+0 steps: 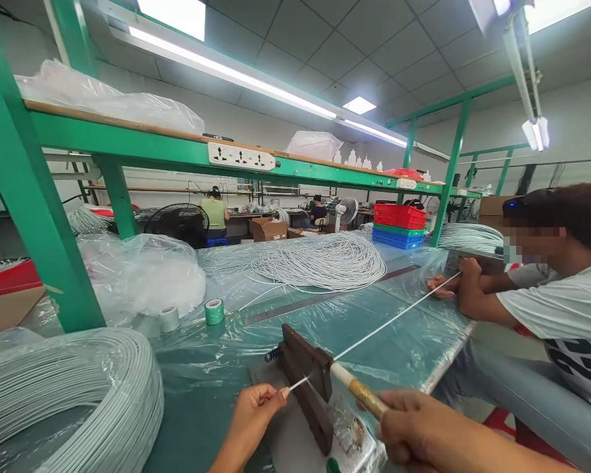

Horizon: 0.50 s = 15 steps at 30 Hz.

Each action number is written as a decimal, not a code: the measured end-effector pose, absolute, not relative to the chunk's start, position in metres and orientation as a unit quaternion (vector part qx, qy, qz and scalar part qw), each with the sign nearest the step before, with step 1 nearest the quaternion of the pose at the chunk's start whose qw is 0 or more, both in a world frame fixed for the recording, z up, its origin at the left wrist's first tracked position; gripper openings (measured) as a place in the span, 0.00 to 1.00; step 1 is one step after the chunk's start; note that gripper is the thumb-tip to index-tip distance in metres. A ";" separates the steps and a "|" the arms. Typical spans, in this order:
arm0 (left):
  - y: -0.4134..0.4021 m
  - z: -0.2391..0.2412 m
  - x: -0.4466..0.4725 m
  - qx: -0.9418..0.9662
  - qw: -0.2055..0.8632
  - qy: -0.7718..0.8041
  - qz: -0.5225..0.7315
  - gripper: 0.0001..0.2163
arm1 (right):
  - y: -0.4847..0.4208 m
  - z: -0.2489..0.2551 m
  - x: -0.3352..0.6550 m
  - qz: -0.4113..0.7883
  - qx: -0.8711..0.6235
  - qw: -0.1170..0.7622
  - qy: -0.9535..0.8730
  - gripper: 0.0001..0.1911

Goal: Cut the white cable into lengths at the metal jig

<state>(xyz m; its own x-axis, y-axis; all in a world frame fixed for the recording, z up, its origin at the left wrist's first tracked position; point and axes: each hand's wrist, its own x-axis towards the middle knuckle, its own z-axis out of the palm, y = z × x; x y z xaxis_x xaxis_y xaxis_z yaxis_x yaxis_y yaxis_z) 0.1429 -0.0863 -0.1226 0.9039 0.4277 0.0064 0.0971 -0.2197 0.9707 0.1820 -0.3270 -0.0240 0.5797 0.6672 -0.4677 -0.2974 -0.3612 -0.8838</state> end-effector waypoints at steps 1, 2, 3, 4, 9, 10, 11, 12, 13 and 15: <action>-0.086 -0.124 0.143 0.768 0.602 0.169 0.140 0.19 | -0.327 -0.027 0.181 0.435 -0.702 0.545 -0.143 0.22; -0.086 -0.125 0.143 0.767 0.603 0.168 0.142 0.19 | -0.327 -0.030 0.181 0.432 -0.704 0.542 -0.155 0.21; -0.086 -0.127 0.143 0.766 0.604 0.167 0.146 0.19 | -0.327 -0.032 0.181 0.428 -0.705 0.541 -0.166 0.20; -0.085 -0.129 0.143 0.764 0.605 0.165 0.149 0.19 | -0.328 -0.034 0.181 0.424 -0.705 0.541 -0.174 0.19; -0.084 -0.133 0.145 0.761 0.612 0.157 0.148 0.19 | -0.329 -0.047 0.186 0.410 -0.713 0.542 -0.174 0.20; -0.084 -0.132 0.145 0.762 0.612 0.155 0.144 0.19 | -0.328 -0.049 0.186 0.404 -0.716 0.543 -0.171 0.20; -0.084 -0.130 0.145 0.762 0.613 0.154 0.139 0.19 | -0.328 -0.050 0.185 0.400 -0.719 0.543 -0.167 0.21; -0.084 -0.128 0.145 0.764 0.613 0.154 0.134 0.19 | -0.328 -0.051 0.184 0.395 -0.722 0.544 -0.162 0.21; -0.085 -0.126 0.144 0.764 0.612 0.155 0.129 0.19 | -0.327 -0.050 0.183 0.390 -0.725 0.546 -0.158 0.21; -0.085 -0.124 0.144 0.765 0.612 0.157 0.121 0.20 | -0.327 -0.046 0.179 0.377 -0.729 0.549 -0.161 0.21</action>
<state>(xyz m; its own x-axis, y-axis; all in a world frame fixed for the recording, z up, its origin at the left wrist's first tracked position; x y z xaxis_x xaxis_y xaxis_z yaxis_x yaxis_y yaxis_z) 0.1442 -0.0853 -0.1237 0.9210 0.3896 -0.0068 0.0924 -0.2014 0.9751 0.1792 -0.3267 -0.0458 0.6640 0.6482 -0.3726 -0.1791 -0.3459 -0.9210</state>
